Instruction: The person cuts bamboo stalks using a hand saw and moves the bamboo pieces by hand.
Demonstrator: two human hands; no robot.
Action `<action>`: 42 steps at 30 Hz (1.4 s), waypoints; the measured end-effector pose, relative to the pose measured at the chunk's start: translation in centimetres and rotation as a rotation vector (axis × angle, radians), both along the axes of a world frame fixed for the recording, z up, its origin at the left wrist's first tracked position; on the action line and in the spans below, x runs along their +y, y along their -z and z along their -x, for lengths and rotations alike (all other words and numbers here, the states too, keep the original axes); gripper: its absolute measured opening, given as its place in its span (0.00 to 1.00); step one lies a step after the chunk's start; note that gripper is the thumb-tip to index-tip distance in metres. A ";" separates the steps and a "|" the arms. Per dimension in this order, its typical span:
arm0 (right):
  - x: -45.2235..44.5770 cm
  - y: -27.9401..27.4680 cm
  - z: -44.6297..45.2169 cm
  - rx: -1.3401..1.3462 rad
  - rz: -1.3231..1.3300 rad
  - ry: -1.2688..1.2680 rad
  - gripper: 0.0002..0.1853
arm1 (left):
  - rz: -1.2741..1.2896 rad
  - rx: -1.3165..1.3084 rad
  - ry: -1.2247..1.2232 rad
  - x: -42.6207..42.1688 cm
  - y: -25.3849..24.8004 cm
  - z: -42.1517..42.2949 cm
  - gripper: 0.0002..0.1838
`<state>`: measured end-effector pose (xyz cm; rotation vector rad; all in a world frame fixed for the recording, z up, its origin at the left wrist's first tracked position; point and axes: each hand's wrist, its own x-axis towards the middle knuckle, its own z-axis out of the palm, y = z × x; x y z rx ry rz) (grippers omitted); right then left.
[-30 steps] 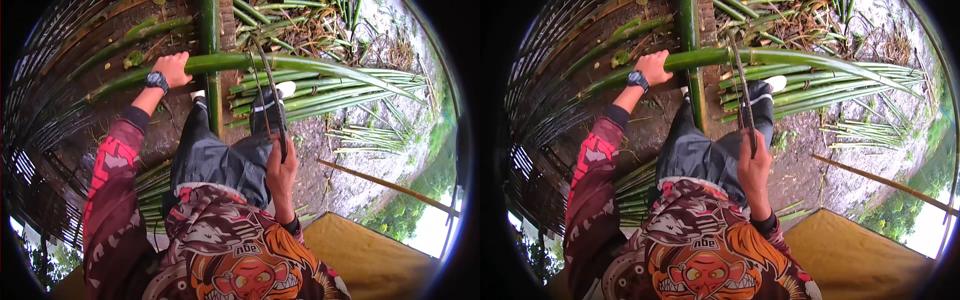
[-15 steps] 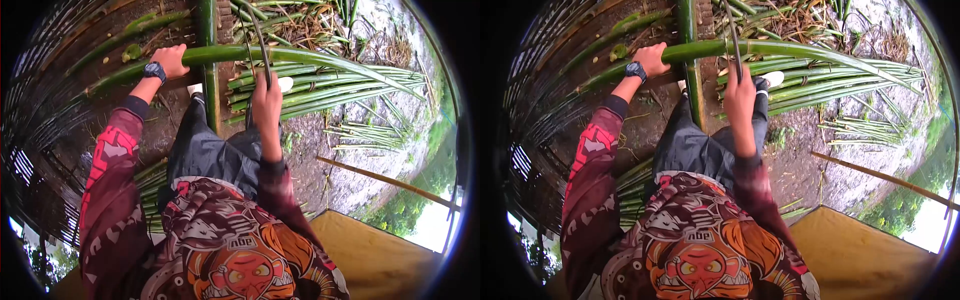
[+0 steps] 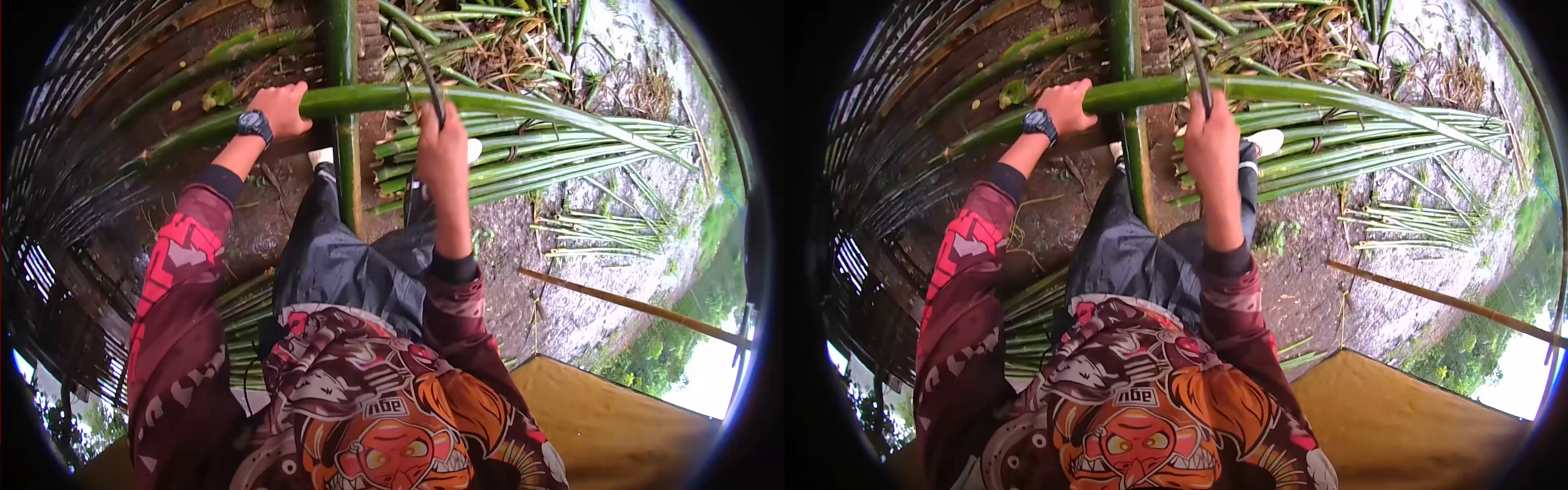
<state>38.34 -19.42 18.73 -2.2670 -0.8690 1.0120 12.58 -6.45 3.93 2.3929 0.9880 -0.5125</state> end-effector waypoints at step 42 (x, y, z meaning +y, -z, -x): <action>-6.3 1.0 3.0 0.101 -0.104 0.216 0.11 | 0.034 0.025 -0.068 -0.5 -1.1 -0.5 0.30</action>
